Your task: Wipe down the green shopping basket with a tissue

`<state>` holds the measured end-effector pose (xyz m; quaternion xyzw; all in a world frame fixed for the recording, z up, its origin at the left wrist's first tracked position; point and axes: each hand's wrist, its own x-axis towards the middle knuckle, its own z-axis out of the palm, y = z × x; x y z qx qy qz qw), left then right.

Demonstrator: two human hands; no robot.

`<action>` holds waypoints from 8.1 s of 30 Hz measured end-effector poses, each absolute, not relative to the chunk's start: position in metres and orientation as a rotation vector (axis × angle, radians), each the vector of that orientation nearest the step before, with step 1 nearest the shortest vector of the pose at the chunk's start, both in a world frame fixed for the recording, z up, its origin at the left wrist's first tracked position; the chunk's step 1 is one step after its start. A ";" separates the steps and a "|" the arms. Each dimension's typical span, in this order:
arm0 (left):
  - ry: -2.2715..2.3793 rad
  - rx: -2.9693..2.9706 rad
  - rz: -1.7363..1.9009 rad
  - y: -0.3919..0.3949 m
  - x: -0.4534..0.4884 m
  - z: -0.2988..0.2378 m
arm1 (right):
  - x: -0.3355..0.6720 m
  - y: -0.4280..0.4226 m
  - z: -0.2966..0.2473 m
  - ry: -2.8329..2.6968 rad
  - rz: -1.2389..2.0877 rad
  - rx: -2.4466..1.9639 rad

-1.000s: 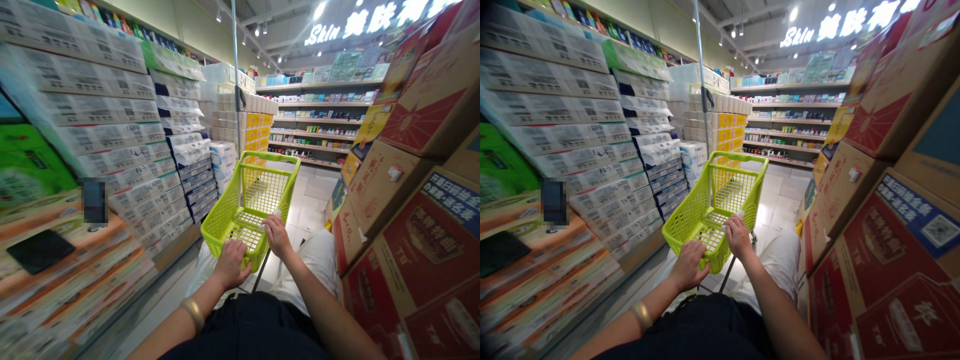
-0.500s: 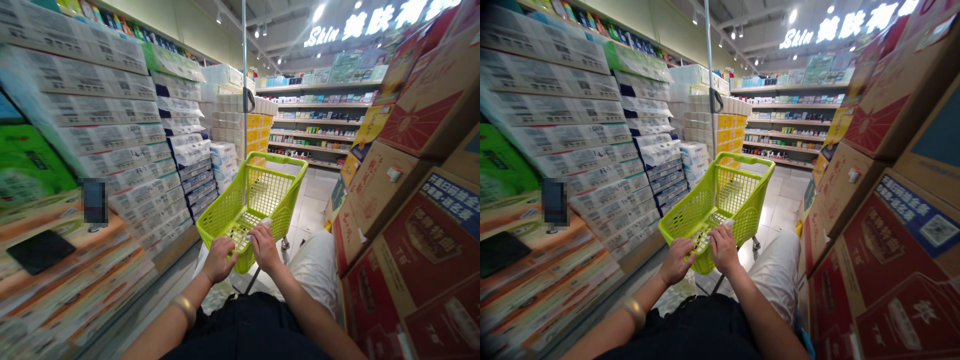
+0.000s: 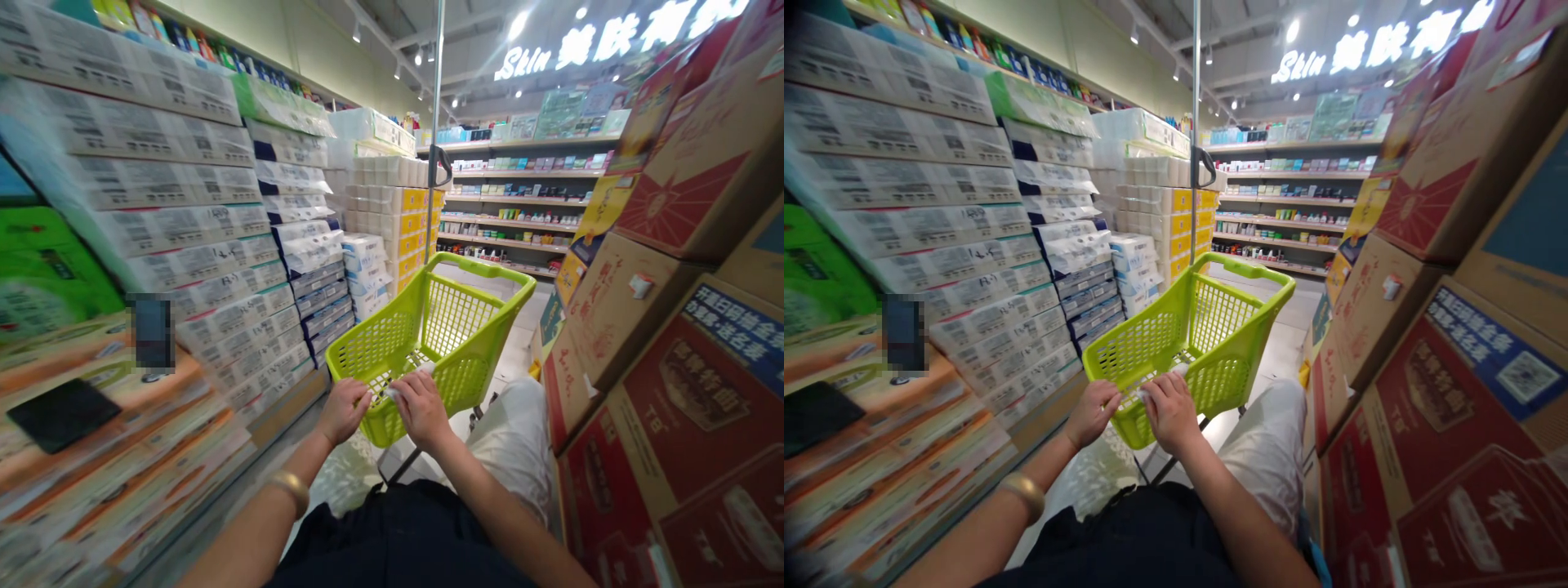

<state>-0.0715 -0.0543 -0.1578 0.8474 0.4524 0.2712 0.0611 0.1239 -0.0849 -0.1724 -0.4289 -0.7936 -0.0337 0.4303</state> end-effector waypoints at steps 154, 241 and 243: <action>1.863 2.682 0.485 -0.096 -0.016 -0.144 | 0.151 -0.067 -0.187 -1.671 -0.306 -1.215; 1.850 2.753 0.590 -0.097 -0.016 -0.145 | 0.191 -0.062 -0.173 -1.547 -0.398 -1.331; 1.842 2.756 0.602 -0.097 -0.016 -0.145 | 0.166 -0.071 -0.179 -1.607 -0.346 -1.298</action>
